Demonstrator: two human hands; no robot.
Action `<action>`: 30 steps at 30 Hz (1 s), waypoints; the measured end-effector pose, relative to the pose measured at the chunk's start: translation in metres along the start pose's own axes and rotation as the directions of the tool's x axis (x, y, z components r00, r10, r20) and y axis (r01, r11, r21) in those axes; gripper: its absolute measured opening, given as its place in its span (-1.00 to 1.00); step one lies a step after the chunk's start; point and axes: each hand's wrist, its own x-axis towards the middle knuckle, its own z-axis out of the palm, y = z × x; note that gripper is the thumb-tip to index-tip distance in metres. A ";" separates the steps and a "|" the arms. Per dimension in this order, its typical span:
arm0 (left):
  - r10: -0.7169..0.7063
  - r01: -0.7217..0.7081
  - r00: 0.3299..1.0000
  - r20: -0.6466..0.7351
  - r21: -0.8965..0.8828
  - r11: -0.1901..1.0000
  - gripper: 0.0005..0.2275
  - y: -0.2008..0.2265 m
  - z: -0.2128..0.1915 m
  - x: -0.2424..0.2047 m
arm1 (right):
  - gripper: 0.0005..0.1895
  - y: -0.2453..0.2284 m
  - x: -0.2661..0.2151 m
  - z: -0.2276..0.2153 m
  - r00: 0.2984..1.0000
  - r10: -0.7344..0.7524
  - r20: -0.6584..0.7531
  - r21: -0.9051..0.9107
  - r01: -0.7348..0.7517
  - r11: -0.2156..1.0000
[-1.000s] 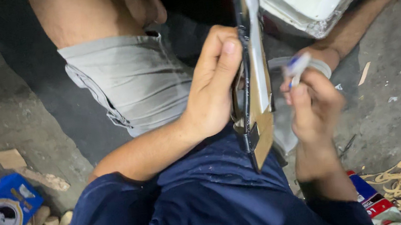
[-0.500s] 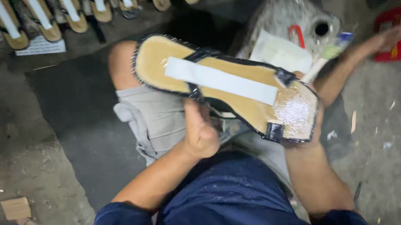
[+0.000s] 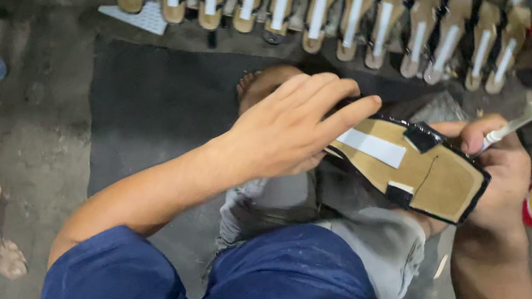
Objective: The person sits on the floor and applies glue to the edges of several flip-flops using a toothbrush. They repeatedly dip the toothbrush into a container of glue and spread it along the strap attachment points before placing the finished sandals on a nearby rack.
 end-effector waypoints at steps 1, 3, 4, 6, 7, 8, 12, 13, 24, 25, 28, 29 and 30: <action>-0.017 0.017 1.000 0.006 -0.010 1.000 -0.22 -0.003 -0.001 -0.007 | -0.71 -0.003 0.007 0.006 0.999 0.003 0.039 -0.014 -0.003 1.000; -0.058 0.057 0.998 -0.021 -0.030 0.998 -0.19 -0.012 0.000 -0.024 | -0.70 -0.007 0.023 0.021 0.994 0.012 0.112 -0.040 -0.008 0.999; -0.081 0.079 0.995 -0.054 -0.041 0.996 -0.19 -0.016 0.002 -0.035 | -0.69 -0.007 0.031 0.030 0.990 0.023 0.140 -0.048 -0.017 0.999; -0.144 0.135 0.984 -0.108 -0.085 0.987 -0.17 -0.027 0.008 -0.058 | -0.68 -0.007 0.046 0.049 0.981 0.054 0.188 -0.064 -0.043 0.997; -0.180 0.165 0.975 -0.127 -0.120 0.979 -0.16 -0.034 0.012 -0.070 | -0.68 -0.005 0.054 0.059 0.971 0.062 0.229 -0.098 -0.041 0.994; -0.217 0.194 0.965 -0.145 -0.156 0.969 -0.14 -0.042 0.018 -0.082 | -0.68 -0.004 0.064 0.070 0.960 0.069 0.270 -0.131 -0.035 0.991; -0.393 0.322 0.866 -0.310 -0.257 0.911 -0.22 -0.076 0.044 -0.136 | -0.72 0.014 0.104 0.111 0.942 0.158 0.296 -0.370 -0.039 0.928; -0.443 0.355 0.824 -0.353 -0.286 0.890 -0.23 -0.085 0.052 -0.147 | -0.73 0.020 0.112 0.117 0.952 0.193 0.237 -0.432 -0.075 0.899; -0.716 0.755 0.144 -0.683 -0.392 0.526 -0.25 -0.332 0.081 -0.272 | -0.71 0.140 0.090 0.016 0.994 0.094 -0.050 -0.459 -0.106 0.882; -0.694 0.759 0.130 -0.708 -0.380 0.529 -0.25 -0.364 0.074 -0.281 | -0.71 0.157 0.083 0.002 0.988 0.105 -0.117 -0.608 -0.154 0.779; -0.513 0.760 0.207 -0.833 -0.193 0.620 -0.18 -0.454 0.059 -0.299 | -0.69 0.215 0.070 -0.023 0.963 0.227 -0.145 -0.277 -0.260 0.925; -0.550 0.833 0.201 -0.811 -0.154 0.531 -0.27 -0.478 0.059 -0.304 | -0.69 0.229 0.064 -0.026 0.949 0.270 -0.162 -0.248 -0.304 0.920; -0.585 0.893 0.192 -0.788 -0.107 0.437 -0.35 -0.499 0.061 -0.307 | -0.69 0.238 0.060 -0.027 0.933 0.313 -0.178 -0.218 -0.348 0.912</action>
